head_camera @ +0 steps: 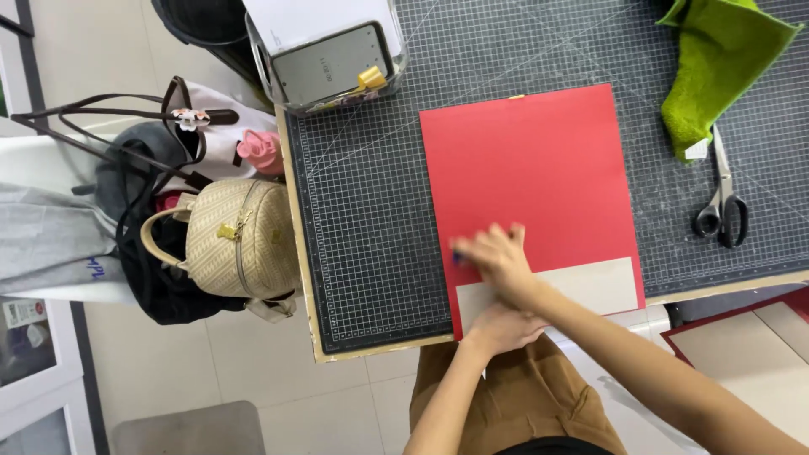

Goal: Smoothing a red paper cover onto a white base using a scraper tool and a cloth

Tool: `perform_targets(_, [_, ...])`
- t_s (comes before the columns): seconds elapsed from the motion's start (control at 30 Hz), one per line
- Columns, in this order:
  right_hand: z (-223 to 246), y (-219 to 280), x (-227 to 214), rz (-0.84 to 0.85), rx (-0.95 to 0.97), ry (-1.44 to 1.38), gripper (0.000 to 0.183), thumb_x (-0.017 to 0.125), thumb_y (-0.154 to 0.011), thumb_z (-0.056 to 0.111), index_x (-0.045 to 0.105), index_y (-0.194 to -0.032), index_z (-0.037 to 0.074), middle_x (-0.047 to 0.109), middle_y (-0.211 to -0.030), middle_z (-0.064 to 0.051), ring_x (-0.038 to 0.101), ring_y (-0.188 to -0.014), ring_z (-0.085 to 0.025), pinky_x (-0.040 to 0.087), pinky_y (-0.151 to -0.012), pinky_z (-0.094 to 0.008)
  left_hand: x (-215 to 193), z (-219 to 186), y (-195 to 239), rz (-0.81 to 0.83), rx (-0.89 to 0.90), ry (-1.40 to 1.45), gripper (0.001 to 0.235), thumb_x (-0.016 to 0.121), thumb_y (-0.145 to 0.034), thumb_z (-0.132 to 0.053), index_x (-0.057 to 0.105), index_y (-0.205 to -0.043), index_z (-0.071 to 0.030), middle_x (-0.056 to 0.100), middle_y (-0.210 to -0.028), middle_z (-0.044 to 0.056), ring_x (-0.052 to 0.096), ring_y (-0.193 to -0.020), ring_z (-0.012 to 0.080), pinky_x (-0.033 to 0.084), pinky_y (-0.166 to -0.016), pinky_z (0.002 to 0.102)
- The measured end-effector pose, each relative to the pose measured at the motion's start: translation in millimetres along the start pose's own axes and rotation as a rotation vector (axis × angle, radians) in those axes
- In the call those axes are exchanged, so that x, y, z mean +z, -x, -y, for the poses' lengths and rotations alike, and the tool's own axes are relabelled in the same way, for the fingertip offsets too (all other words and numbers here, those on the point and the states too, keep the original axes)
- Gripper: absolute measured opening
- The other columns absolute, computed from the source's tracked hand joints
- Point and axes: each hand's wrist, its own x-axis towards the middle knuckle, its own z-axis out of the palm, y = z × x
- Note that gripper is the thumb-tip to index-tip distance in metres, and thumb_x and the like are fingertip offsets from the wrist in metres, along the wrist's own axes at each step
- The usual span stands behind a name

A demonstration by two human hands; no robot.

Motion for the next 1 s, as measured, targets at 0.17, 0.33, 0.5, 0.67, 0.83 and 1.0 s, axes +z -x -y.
perform_targets(0.17, [-17,-40,-1,-0.037,0.023,0.058,0.027,0.066,-0.093,0.029,0.068,-0.120,0.033,0.052,-0.079,0.007,0.048,-0.078,-0.016,0.024,-0.086,-0.042,9,2,-4,-0.054,0.071,-0.011,0.021,0.056,-0.091,-0.044,0.060,-0.104,-0.028,0.064,-0.102,-0.010,0.062,-0.107,0.0099,0.049,-0.101,0.033])
perform_targets(0.33, [8,-16,-7,-0.063,0.029,0.112,0.014,0.061,-0.099,0.026,0.069,-0.110,0.032,0.053,-0.077,0.002,0.049,-0.079,-0.020,0.023,-0.091,-0.044,4,4,2,-0.039,0.054,-0.012,0.016,0.059,-0.090,-0.042,0.068,-0.094,-0.029,0.067,-0.088,-0.008,0.066,-0.090,0.0145,0.056,-0.087,0.035])
perform_targets(0.5, [-8,-48,-4,-0.081,0.073,0.097,0.028,0.070,-0.091,0.038,0.067,-0.118,0.030,0.050,-0.080,0.008,0.046,-0.078,-0.015,0.024,-0.087,-0.040,-5,4,-8,-0.011,0.116,0.040,0.022,0.063,-0.087,-0.040,0.062,-0.099,-0.023,0.064,-0.101,-0.004,0.061,-0.110,0.0171,0.047,-0.105,0.041])
perform_targets(0.67, [15,-14,-14,-0.033,0.033,0.032,0.016,0.065,-0.095,0.030,0.070,-0.110,0.032,0.054,-0.078,0.003,0.049,-0.079,-0.019,0.024,-0.092,-0.043,-54,2,-20,0.057,-0.025,0.078,0.021,0.053,-0.092,-0.044,0.069,-0.091,-0.030,0.069,-0.083,-0.005,0.070,-0.083,0.0183,0.058,-0.080,0.039])
perform_targets(0.83, [-20,-45,13,-0.146,0.056,0.170,0.029,0.072,-0.088,0.022,0.071,-0.116,0.032,0.058,-0.081,0.003,0.053,-0.085,-0.019,0.023,-0.096,-0.045,0,3,-3,-0.003,0.107,0.136,0.022,0.060,-0.090,-0.036,0.065,-0.105,-0.022,0.068,-0.103,-0.003,0.061,-0.116,0.0177,0.044,-0.112,0.042])
perform_targets(1.0, [37,-1,-23,0.096,0.101,0.019,0.021,0.063,-0.093,0.030,0.066,-0.113,0.032,0.053,-0.082,0.008,0.048,-0.079,-0.015,0.026,-0.087,-0.040,-110,-1,-37,0.131,-0.017,0.140,0.029,0.049,-0.095,-0.034,0.066,-0.073,-0.023,0.068,-0.077,0.003,0.066,-0.082,0.0270,0.051,-0.089,0.047])
